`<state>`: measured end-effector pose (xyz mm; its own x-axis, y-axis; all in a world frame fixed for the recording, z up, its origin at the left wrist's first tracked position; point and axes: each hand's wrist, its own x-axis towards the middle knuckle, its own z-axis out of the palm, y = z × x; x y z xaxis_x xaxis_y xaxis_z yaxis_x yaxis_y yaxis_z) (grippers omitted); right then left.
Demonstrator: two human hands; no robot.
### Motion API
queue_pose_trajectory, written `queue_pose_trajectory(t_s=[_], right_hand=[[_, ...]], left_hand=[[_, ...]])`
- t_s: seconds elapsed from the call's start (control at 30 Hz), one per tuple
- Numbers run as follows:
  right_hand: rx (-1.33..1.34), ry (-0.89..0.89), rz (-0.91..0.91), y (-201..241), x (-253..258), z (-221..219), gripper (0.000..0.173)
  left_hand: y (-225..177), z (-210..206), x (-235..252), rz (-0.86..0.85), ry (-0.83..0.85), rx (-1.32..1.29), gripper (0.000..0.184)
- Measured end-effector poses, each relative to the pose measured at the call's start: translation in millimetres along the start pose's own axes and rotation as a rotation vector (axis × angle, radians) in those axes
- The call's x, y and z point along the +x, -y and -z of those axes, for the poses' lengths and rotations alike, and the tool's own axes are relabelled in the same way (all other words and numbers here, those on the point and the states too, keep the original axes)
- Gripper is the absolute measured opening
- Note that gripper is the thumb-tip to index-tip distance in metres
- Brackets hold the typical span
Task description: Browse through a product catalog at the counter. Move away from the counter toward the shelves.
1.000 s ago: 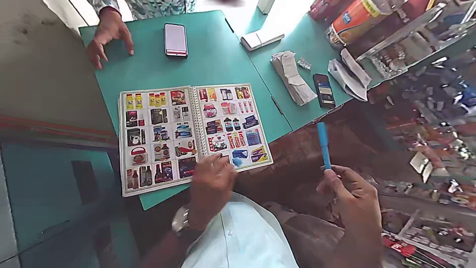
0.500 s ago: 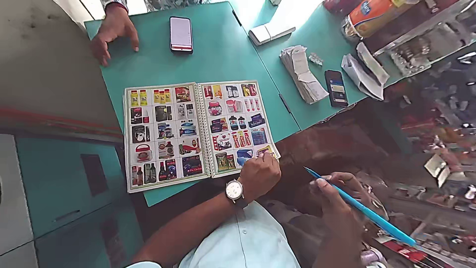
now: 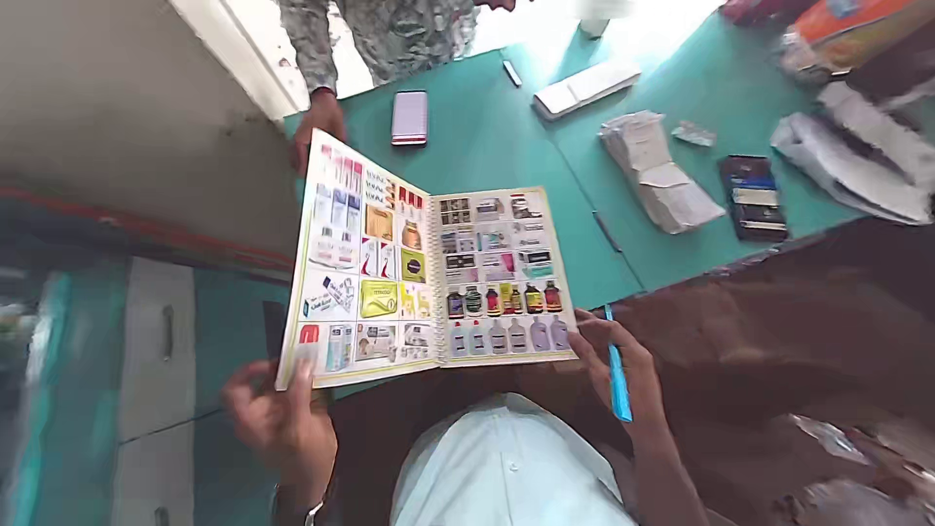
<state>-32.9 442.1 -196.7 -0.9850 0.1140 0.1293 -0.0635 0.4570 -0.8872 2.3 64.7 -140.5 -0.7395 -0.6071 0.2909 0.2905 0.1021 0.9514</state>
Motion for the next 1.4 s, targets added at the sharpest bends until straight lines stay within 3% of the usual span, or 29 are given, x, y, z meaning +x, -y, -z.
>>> queue_pose_trajectory(t_s=[0.1,0.2,0.3,0.63,0.77,0.93,1.07,1.2,1.3,1.4], right_hand=[[0.049,0.040,0.007,-3.7,1.3,-3.5,0.032],[0.078,0.049,0.022,-7.7,11.0,2.6,0.030],[0.114,0.044,0.018,-8.3,20.4,10.4,0.028],[-0.033,-0.054,0.052,-1.5,28.8,2.7,0.026],[-0.200,-0.103,0.071,7.8,16.6,-4.5,0.031],[-0.262,-0.146,0.029,10.1,3.8,-5.7,0.032],[-0.307,-0.126,0.002,6.5,2.9,-3.1,0.033],[-0.337,-0.106,-0.016,11.5,7.0,-0.4,0.030],[-0.229,-0.102,0.021,-0.9,8.8,1.8,0.038],[-0.262,-0.079,-0.017,5.0,4.1,3.4,0.037]], left_hand=[[27.2,34.6,11.9,0.234,-0.024,0.262,0.061],[58.2,46.6,4.5,0.293,0.047,0.470,0.056],[62.2,39.6,-5.7,0.323,0.032,0.548,0.045],[68.2,44.7,-10.9,0.252,0.083,0.573,0.045],[71.2,34.8,-22.7,-0.109,0.083,0.906,0.044],[49.7,-29.8,-42.8,-0.346,0.486,0.743,0.022],[39.1,-102.8,-52.4,-0.549,0.863,0.714,0.028],[37.3,-162.3,-70.1,-0.702,1.037,0.813,0.030],[32.8,-183.8,-80.9,-0.596,1.170,0.962,0.033],[19.0,-190.9,-80.0,-0.323,1.366,0.975,0.036]])
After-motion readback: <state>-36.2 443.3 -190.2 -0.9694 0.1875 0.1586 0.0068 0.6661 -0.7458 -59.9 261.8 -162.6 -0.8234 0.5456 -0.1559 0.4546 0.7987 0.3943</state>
